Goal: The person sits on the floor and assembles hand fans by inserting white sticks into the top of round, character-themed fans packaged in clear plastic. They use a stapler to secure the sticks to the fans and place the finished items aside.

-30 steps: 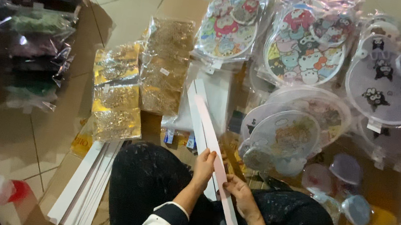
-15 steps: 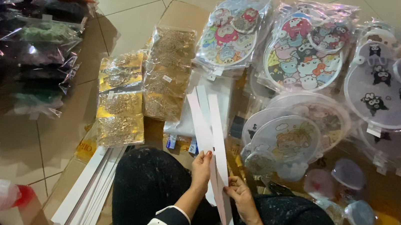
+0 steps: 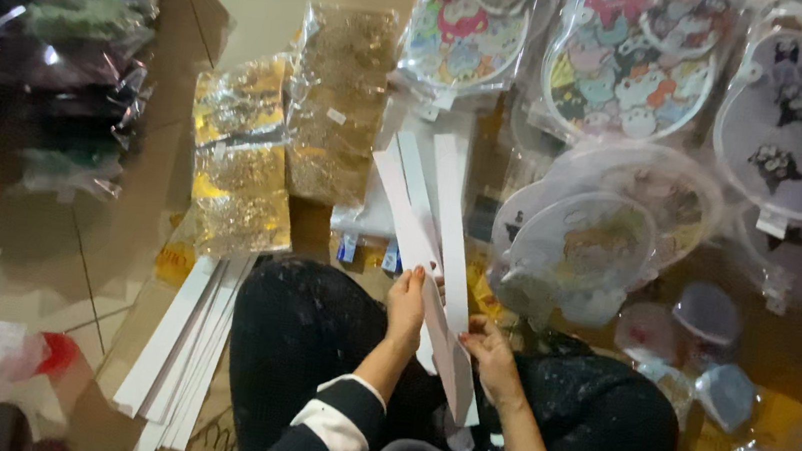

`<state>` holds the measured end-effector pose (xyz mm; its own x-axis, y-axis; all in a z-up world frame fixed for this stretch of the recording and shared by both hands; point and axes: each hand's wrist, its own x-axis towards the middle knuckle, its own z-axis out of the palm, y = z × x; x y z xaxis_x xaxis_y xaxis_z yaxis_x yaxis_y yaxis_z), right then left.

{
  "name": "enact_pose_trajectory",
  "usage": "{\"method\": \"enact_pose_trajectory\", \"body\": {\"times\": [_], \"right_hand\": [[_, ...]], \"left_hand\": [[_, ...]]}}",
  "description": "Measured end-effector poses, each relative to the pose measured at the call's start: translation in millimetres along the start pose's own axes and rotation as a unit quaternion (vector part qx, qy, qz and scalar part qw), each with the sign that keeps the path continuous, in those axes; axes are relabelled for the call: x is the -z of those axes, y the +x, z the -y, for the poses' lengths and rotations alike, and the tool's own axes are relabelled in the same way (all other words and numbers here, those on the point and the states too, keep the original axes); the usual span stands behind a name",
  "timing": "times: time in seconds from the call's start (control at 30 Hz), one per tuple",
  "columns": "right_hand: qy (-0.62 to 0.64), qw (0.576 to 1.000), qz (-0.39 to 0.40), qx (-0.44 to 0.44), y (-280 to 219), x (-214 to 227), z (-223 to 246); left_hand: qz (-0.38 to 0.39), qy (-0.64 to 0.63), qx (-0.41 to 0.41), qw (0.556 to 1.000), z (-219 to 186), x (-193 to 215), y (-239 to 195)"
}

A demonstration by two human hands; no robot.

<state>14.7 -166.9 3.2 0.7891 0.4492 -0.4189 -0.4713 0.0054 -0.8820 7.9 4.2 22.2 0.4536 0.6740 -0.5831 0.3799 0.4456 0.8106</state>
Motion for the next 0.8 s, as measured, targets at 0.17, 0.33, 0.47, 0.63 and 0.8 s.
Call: {"method": "enact_pose_trajectory", "body": {"times": [0.17,0.33,0.47,0.63,0.8], "right_hand": [[-0.004,1.000,-0.005,0.001,-10.4,-17.2,32.9],[-0.009,1.000,-0.011,0.021,-12.6,-18.9,37.2],[0.031,0.998,-0.043,0.023,-15.4,-22.1,47.2],[0.056,0.996,-0.055,-0.035,3.1,-16.0,36.1],[-0.122,0.986,-0.095,-0.069,21.7,-22.9,27.5]], "left_hand": [[0.072,0.067,0.007,0.995,40.8,-5.4,18.1],[0.075,0.095,-0.024,0.992,41.5,-0.4,20.5],[-0.006,0.087,-0.021,0.996,-24.4,9.0,0.7],[-0.157,0.140,-0.104,0.972,-22.5,0.8,42.7],[-0.139,0.173,0.041,0.974,-32.4,-0.7,28.5]]}}
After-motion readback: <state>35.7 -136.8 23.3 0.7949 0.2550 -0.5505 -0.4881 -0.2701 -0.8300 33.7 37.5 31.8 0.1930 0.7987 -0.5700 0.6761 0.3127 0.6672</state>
